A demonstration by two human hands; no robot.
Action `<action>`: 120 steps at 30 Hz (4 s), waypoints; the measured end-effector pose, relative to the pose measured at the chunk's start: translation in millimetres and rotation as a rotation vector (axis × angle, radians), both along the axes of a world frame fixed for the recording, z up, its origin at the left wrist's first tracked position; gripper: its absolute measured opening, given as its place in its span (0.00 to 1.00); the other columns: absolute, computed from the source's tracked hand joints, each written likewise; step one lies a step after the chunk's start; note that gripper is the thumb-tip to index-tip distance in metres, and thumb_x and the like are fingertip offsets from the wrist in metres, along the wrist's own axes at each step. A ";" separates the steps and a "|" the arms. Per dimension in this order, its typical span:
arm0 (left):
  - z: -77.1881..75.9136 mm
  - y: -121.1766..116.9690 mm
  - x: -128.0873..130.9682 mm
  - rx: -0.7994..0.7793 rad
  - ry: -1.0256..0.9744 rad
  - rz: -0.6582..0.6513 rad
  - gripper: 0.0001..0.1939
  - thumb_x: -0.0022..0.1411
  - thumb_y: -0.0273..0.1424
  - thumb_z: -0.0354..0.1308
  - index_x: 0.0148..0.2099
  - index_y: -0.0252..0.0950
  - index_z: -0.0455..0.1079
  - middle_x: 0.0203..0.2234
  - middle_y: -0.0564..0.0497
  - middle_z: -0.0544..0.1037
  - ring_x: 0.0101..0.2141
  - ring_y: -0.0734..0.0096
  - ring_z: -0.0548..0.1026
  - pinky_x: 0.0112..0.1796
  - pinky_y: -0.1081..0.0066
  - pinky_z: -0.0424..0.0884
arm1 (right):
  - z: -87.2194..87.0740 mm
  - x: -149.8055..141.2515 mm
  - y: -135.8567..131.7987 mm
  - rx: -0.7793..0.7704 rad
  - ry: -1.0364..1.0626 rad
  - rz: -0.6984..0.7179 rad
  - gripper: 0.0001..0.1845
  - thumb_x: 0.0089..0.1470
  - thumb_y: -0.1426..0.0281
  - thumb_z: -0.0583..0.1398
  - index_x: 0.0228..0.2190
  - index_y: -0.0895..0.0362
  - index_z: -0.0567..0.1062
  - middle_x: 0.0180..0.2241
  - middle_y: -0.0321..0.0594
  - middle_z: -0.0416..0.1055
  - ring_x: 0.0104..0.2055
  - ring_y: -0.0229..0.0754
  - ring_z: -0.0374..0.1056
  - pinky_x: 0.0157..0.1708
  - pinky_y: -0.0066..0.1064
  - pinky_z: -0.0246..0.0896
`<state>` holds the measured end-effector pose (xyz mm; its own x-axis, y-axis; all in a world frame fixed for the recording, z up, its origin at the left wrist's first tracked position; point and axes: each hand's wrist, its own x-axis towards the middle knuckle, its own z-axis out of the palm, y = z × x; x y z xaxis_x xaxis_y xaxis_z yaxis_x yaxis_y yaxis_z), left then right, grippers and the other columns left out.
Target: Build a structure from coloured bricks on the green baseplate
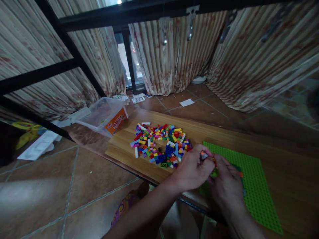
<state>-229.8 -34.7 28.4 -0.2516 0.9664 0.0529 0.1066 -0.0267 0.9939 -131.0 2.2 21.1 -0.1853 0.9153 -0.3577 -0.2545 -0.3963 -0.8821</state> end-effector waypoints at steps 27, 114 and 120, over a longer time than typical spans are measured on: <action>10.5 -5.5 -85.1 -0.307 0.474 0.427 0.06 0.58 0.28 0.50 0.35 0.36 0.68 0.22 0.54 0.69 0.26 0.69 0.68 0.29 0.72 0.61 | -7.3 -15.1 11.6 -0.057 0.033 0.341 0.18 0.45 0.56 0.66 0.31 0.57 0.73 0.19 0.27 0.62 0.15 0.27 0.41 0.13 0.20 0.33; -6.9 9.3 -17.9 -0.055 0.212 -0.210 0.10 0.66 0.31 0.51 0.47 0.36 0.69 0.32 0.52 0.76 0.33 0.71 0.73 0.35 0.72 0.69 | -8.2 52.3 34.0 1.138 -0.761 0.337 0.10 0.62 0.67 0.57 0.43 0.54 0.75 0.40 0.42 0.77 0.42 0.43 0.73 0.43 0.36 0.68; -8.6 22.0 1.7 -0.098 0.372 -0.133 0.13 0.65 0.28 0.51 0.50 0.34 0.71 0.33 0.49 0.78 0.33 0.69 0.76 0.35 0.72 0.70 | -13.4 101.7 58.4 0.992 -0.830 0.230 0.11 0.59 0.63 0.59 0.40 0.54 0.77 0.40 0.42 0.76 0.42 0.46 0.72 0.43 0.39 0.67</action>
<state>-228.0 -12.6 19.8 -0.1049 0.9942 0.0233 0.4617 0.0280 0.8866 -29.4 60.6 7.7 -0.4230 0.8305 0.3623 0.4870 0.5456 -0.6820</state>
